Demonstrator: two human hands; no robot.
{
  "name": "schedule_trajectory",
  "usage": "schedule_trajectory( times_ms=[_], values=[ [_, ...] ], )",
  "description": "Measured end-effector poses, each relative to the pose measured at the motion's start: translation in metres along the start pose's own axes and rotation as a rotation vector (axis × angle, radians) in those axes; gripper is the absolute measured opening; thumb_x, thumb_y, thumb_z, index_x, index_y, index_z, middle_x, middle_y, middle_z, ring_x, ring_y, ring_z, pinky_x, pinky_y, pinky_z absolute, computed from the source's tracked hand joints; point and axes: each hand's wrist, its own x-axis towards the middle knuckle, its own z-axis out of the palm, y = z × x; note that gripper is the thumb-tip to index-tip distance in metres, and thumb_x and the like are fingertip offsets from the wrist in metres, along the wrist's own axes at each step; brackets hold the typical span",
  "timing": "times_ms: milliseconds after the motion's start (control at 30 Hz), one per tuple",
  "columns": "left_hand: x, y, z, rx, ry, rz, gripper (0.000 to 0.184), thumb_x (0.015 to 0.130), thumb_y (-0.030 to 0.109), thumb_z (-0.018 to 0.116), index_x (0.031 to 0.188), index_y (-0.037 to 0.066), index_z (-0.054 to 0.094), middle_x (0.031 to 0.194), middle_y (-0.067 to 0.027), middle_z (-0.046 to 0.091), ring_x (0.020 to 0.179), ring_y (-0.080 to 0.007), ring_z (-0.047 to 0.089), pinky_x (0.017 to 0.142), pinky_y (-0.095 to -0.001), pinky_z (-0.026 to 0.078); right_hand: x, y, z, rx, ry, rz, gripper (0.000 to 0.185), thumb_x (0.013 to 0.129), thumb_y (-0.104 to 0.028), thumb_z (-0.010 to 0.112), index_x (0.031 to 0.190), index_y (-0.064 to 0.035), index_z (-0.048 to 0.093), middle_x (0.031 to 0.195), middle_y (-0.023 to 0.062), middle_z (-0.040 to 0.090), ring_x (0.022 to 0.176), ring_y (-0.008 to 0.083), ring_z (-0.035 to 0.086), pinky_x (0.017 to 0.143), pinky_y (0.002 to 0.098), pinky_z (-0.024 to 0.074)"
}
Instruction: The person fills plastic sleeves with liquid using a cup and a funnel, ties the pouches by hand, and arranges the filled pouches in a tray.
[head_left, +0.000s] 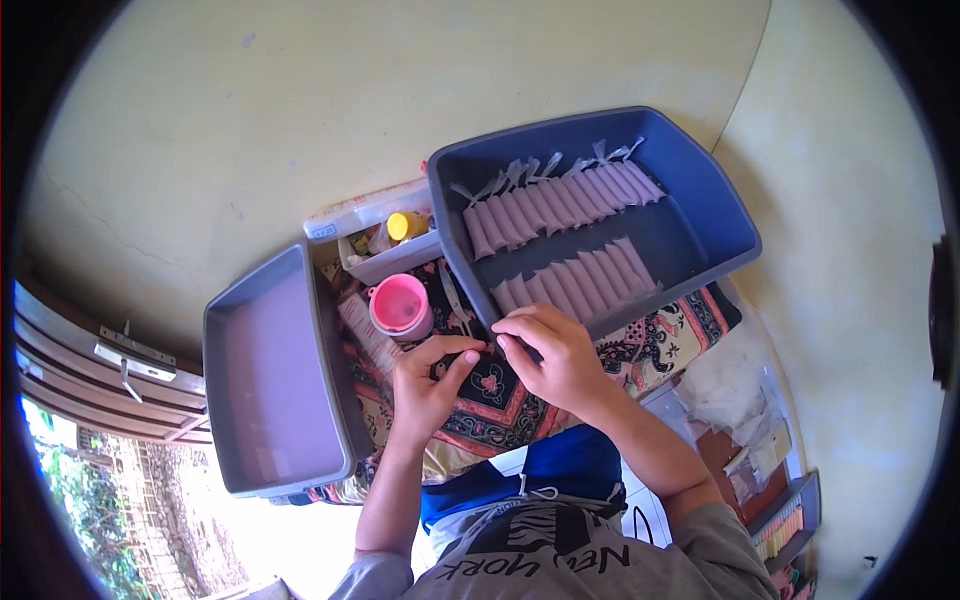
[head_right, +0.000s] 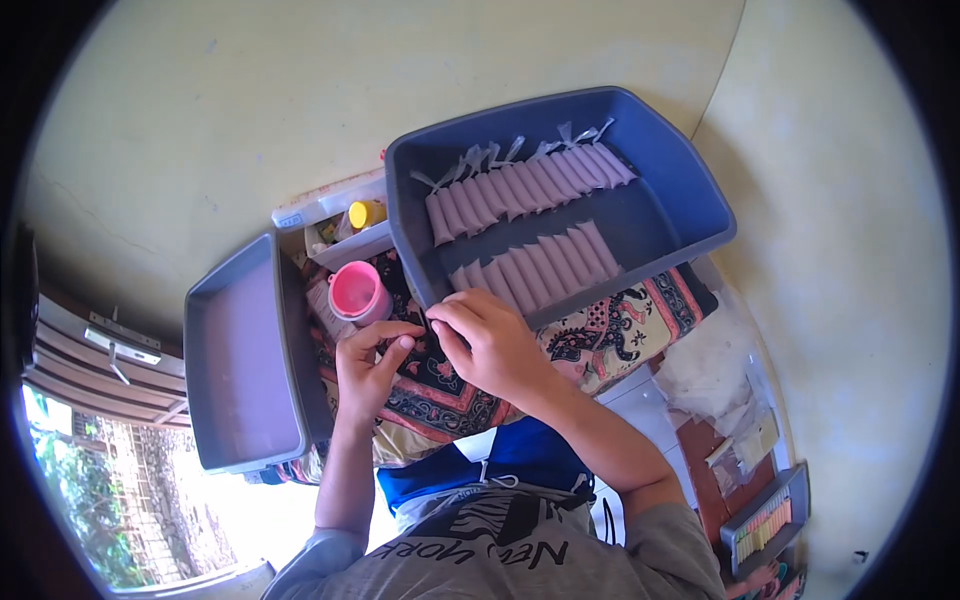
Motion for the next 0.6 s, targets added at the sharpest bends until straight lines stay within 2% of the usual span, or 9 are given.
schedule_trajectory(
  times_ms=[133, 200, 267, 333, 467, 500, 600],
  values=[
    [-0.021, -0.006, -0.017, 0.119, 0.094, -0.072, 0.012, 0.083, 0.006, 0.069, 0.093, 0.000, 0.071, 0.083, -0.0092, 0.071, 0.078, -0.0155, 0.067, 0.070, -0.0268, 0.050, -0.011, -0.014, 0.028, 0.093, -0.070, -0.089, 0.013, 0.079, -0.002, 0.065, 0.092, -0.0018, 0.063, 0.085, 0.0105, 0.062, 0.076, 0.0286, 0.062, 0.067, 0.0383, 0.0505],
    [-0.030, -0.015, -0.023, 0.169, 0.114, -0.035, 0.012, 0.082, 0.006, 0.069, 0.093, 0.001, 0.071, 0.083, -0.0104, 0.071, 0.078, -0.0159, 0.067, 0.069, -0.0270, 0.050, -0.014, -0.018, 0.039, 0.062, -0.123, -0.151, 0.015, 0.079, -0.002, 0.066, 0.094, -0.0020, 0.064, 0.084, 0.0105, 0.061, 0.075, 0.0276, 0.062, 0.066, 0.0373, 0.0507],
    [-0.039, -0.014, -0.029, 0.195, 0.133, -0.121, 0.014, 0.081, 0.003, 0.067, 0.095, 0.001, 0.071, 0.083, -0.0123, 0.071, 0.079, -0.0179, 0.068, 0.070, -0.0287, 0.051, -0.019, -0.019, 0.051, 0.099, -0.160, -0.168, 0.017, 0.079, -0.002, 0.066, 0.096, -0.0020, 0.064, 0.085, 0.0107, 0.062, 0.076, 0.0277, 0.062, 0.066, 0.0367, 0.0515],
    [-0.046, -0.017, -0.032, 0.186, 0.151, -0.149, 0.015, 0.082, 0.003, 0.066, 0.095, 0.000, 0.071, 0.085, -0.0127, 0.071, 0.079, -0.0190, 0.069, 0.071, -0.0300, 0.052, -0.021, -0.023, 0.057, 0.170, -0.207, -0.098, 0.018, 0.079, -0.002, 0.066, 0.097, -0.0020, 0.065, 0.086, 0.0105, 0.062, 0.077, 0.0278, 0.063, 0.067, 0.0369, 0.0522],
    [-0.060, -0.039, -0.032, 0.259, 0.255, -0.061, 0.017, 0.082, 0.002, 0.066, 0.098, 0.000, 0.069, 0.089, -0.0135, 0.070, 0.085, -0.0193, 0.069, 0.073, -0.0294, 0.051, -0.038, -0.006, 0.085, 0.198, -0.330, -0.008, 0.018, 0.080, -0.003, 0.064, 0.098, -0.0012, 0.061, 0.089, 0.0122, 0.062, 0.080, 0.0305, 0.063, 0.068, 0.0387, 0.0522],
    [-0.065, -0.050, -0.033, 0.205, 0.279, -0.122, 0.026, 0.080, 0.001, 0.066, 0.106, 0.001, 0.067, 0.095, -0.0137, 0.069, 0.087, -0.0199, 0.068, 0.074, -0.0295, 0.051, -0.040, -0.004, 0.089, 0.183, -0.339, 0.005, 0.018, 0.080, -0.002, 0.063, 0.098, -0.0011, 0.060, 0.089, 0.0133, 0.062, 0.082, 0.0323, 0.063, 0.069, 0.0399, 0.0520],
    [-0.077, -0.064, -0.036, 0.228, 0.334, -0.227, 0.033, 0.079, 0.001, 0.068, 0.112, 0.003, 0.063, 0.103, -0.0126, 0.067, 0.090, -0.0204, 0.066, 0.073, -0.0296, 0.051, -0.045, 0.003, 0.100, 0.173, -0.355, 0.022, 0.018, 0.080, -0.001, 0.063, 0.098, -0.0010, 0.060, 0.089, 0.0138, 0.062, 0.082, 0.0335, 0.063, 0.071, 0.0408, 0.0517]
  ],
)
